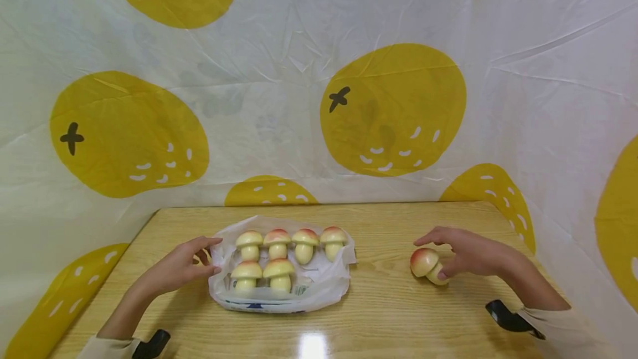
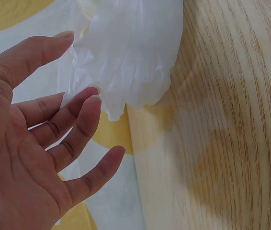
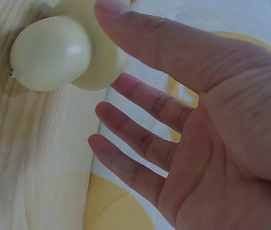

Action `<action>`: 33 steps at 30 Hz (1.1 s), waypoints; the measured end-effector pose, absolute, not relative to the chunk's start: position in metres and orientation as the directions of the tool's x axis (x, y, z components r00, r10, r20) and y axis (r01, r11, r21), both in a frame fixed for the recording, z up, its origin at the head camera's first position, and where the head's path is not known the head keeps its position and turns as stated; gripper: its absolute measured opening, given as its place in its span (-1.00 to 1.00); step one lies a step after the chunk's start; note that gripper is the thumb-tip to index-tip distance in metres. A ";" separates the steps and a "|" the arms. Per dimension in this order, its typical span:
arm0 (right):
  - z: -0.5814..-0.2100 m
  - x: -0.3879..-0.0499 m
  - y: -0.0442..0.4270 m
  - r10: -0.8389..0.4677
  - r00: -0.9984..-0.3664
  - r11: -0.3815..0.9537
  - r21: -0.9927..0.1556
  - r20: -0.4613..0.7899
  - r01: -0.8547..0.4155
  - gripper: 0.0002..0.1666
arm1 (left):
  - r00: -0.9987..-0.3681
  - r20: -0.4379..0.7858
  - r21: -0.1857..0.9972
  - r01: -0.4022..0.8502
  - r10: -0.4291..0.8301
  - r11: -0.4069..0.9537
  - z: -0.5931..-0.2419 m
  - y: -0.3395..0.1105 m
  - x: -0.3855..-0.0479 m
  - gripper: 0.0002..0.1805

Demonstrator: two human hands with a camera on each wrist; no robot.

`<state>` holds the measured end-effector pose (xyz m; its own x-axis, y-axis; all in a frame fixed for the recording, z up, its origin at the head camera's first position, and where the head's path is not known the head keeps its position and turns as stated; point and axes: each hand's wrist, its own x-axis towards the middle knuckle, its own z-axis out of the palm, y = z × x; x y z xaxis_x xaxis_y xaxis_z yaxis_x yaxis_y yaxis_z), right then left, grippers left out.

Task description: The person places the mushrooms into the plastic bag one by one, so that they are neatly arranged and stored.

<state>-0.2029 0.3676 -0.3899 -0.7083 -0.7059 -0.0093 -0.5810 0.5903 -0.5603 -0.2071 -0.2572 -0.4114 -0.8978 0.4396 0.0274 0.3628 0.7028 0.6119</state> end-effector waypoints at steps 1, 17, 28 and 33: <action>-0.391 -0.203 0.369 -0.716 -0.698 0.579 -0.569 -0.010 -0.585 -0.26 | -0.897 0.029 0.613 0.364 0.440 0.701 -0.411 -0.257 -0.207 -0.23; -0.398 -0.204 0.358 -0.657 -0.736 0.571 -0.746 -0.165 -0.342 -0.32 | -0.896 0.037 0.615 0.370 0.442 0.697 -0.413 -0.259 -0.207 -0.22; -0.407 -0.207 0.356 -0.694 -0.712 0.530 -0.749 -0.112 -0.399 -0.35 | -0.897 0.048 0.601 0.377 0.439 0.705 -0.413 -0.259 -0.208 -0.23; -0.411 -0.208 0.355 -0.711 -0.699 0.481 -0.779 -0.077 -0.403 -0.37 | -0.897 0.048 0.605 0.375 0.438 0.702 -0.412 -0.258 -0.208 -0.24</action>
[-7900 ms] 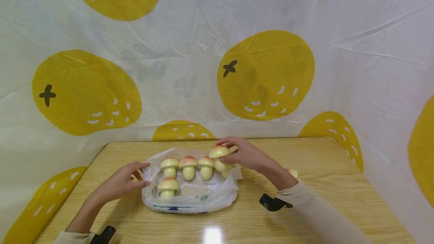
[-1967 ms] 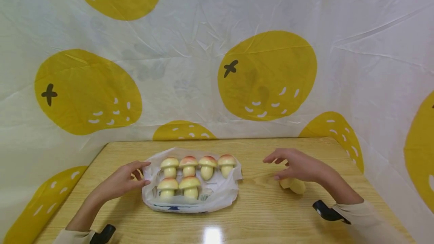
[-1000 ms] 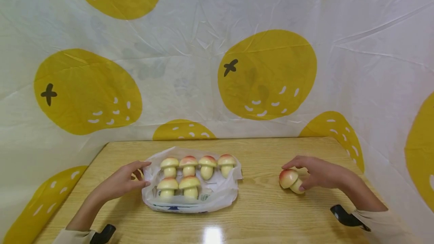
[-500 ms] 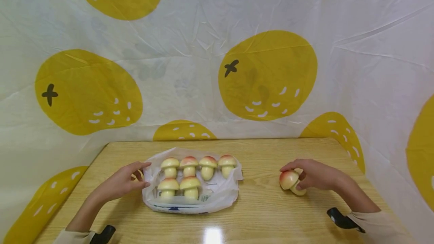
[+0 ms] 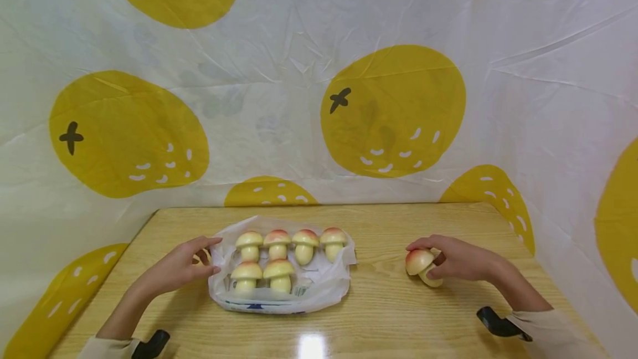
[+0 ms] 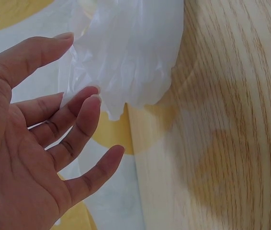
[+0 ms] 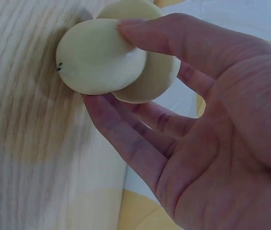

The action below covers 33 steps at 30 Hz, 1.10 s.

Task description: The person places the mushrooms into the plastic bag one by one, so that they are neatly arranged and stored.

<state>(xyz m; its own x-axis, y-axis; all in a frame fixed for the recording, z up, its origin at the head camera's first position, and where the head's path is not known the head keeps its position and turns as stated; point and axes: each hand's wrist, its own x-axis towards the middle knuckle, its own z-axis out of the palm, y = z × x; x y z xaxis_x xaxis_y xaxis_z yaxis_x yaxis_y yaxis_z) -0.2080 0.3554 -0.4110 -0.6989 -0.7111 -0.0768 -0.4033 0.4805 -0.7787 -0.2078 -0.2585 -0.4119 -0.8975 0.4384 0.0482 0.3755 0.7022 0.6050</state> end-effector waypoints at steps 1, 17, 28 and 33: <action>-0.412 -0.208 0.355 -0.711 -0.699 0.476 -0.785 -0.077 -0.397 -0.37 | -0.898 0.047 0.605 0.374 0.438 0.702 -0.412 -0.258 -0.208 -0.24; -0.406 -0.212 0.332 -0.651 -0.759 0.485 -0.782 -0.024 -0.391 -0.40 | -0.899 0.034 0.607 0.366 0.437 0.705 -0.413 -0.258 -0.208 -0.24; -0.387 -0.210 0.295 -0.597 -0.801 0.483 -0.778 0.044 -0.402 -0.42 | -0.899 0.030 0.610 0.362 0.436 0.705 -0.413 -0.258 -0.209 -0.23; -0.375 -0.212 0.271 -0.578 -0.815 0.473 -0.795 0.047 -0.381 -0.40 | -0.900 0.031 0.610 0.361 0.434 0.706 -0.413 -0.258 -0.208 -0.22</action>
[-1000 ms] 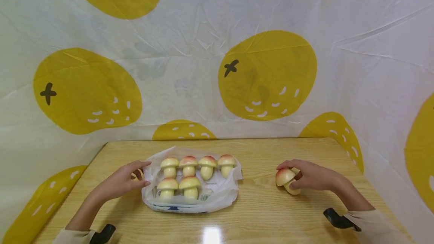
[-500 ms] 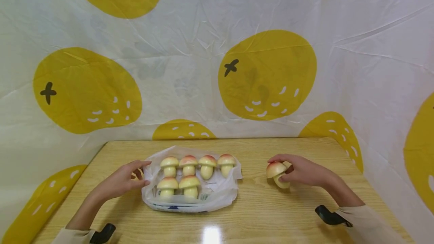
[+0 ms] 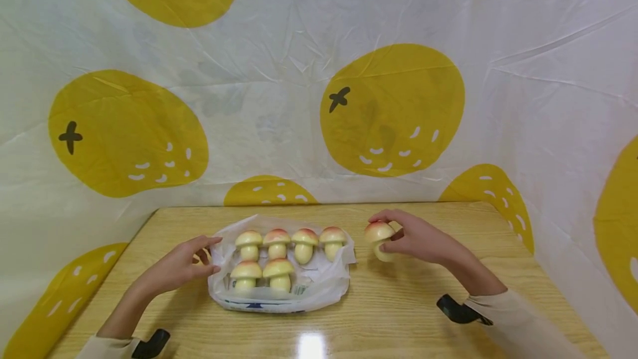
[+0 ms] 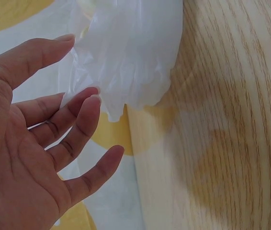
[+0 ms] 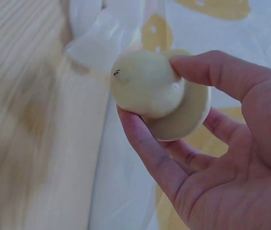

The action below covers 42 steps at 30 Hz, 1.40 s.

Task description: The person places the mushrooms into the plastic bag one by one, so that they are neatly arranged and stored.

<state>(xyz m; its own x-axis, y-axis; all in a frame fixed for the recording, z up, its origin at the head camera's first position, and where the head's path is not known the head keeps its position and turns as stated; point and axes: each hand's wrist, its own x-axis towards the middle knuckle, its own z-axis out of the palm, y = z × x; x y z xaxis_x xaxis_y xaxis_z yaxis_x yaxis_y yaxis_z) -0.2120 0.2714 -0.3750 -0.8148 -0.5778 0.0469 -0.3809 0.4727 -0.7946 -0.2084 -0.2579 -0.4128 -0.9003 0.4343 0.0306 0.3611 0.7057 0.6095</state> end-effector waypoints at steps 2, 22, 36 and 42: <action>-0.370 -0.213 0.262 -0.576 -0.815 0.472 -0.792 0.056 -0.388 -0.39 | -0.900 0.034 0.606 0.364 0.434 0.707 -0.412 -0.258 -0.208 -0.22; -0.378 -0.218 0.174 -0.584 -0.808 0.376 -0.856 0.078 -0.355 -0.40 | -0.898 0.029 0.610 0.364 0.439 0.704 -0.411 -0.256 -0.207 -0.23; -0.397 -0.212 0.137 -0.545 -0.833 0.447 -0.807 0.095 -0.385 -0.41 | -0.898 0.036 0.597 0.371 0.438 0.711 -0.412 -0.255 -0.208 -0.26; -0.405 -0.207 0.126 -0.519 -0.850 0.524 -0.750 0.095 -0.403 -0.43 | -0.899 0.037 0.595 0.371 0.437 0.713 -0.413 -0.255 -0.209 -0.27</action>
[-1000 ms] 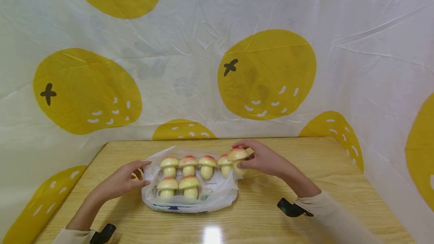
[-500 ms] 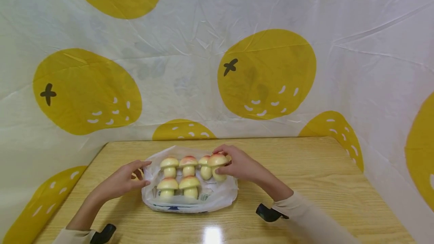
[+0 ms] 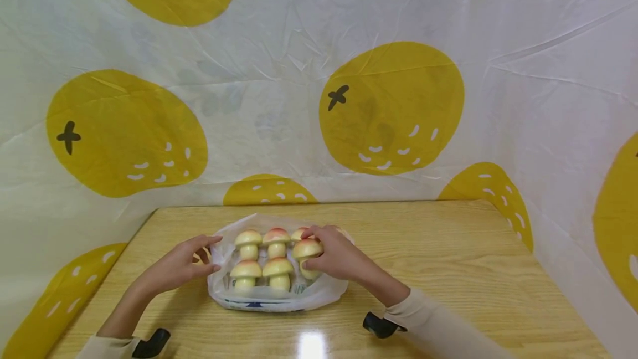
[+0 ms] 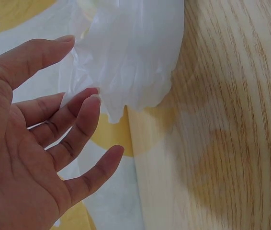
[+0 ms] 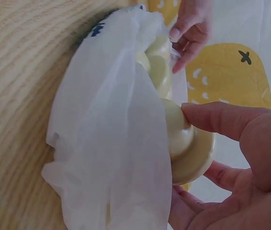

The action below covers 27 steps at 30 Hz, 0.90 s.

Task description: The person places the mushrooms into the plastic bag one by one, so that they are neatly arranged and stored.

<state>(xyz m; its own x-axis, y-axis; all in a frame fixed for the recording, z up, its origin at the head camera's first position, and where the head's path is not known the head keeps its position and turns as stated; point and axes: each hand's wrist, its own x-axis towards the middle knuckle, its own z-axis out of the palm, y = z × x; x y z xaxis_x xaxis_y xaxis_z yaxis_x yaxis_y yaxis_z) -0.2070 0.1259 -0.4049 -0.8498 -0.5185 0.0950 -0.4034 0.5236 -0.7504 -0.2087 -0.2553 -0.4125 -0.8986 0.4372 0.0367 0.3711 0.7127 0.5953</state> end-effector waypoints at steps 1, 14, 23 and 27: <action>-0.406 -0.206 0.125 -0.519 -0.849 0.529 -0.742 0.101 -0.412 -0.43 | -0.899 0.038 0.595 0.371 0.437 0.713 -0.413 -0.255 -0.209 -0.27; -0.411 -0.199 0.121 -0.514 -0.851 0.597 -0.666 0.112 -0.448 -0.38 | -0.895 0.038 0.603 0.375 0.444 0.704 -0.413 -0.257 -0.208 -0.25; -0.419 -0.199 0.119 -0.490 -0.864 0.639 -0.626 0.116 -0.446 -0.48 | -0.894 0.035 0.608 0.375 0.448 0.700 -0.414 -0.256 -0.208 -0.26; -0.422 -0.196 0.117 -0.475 -0.871 0.670 -0.591 0.125 -0.449 -0.49 | -0.894 0.038 0.602 0.376 0.446 0.704 -0.415 -0.256 -0.209 -0.27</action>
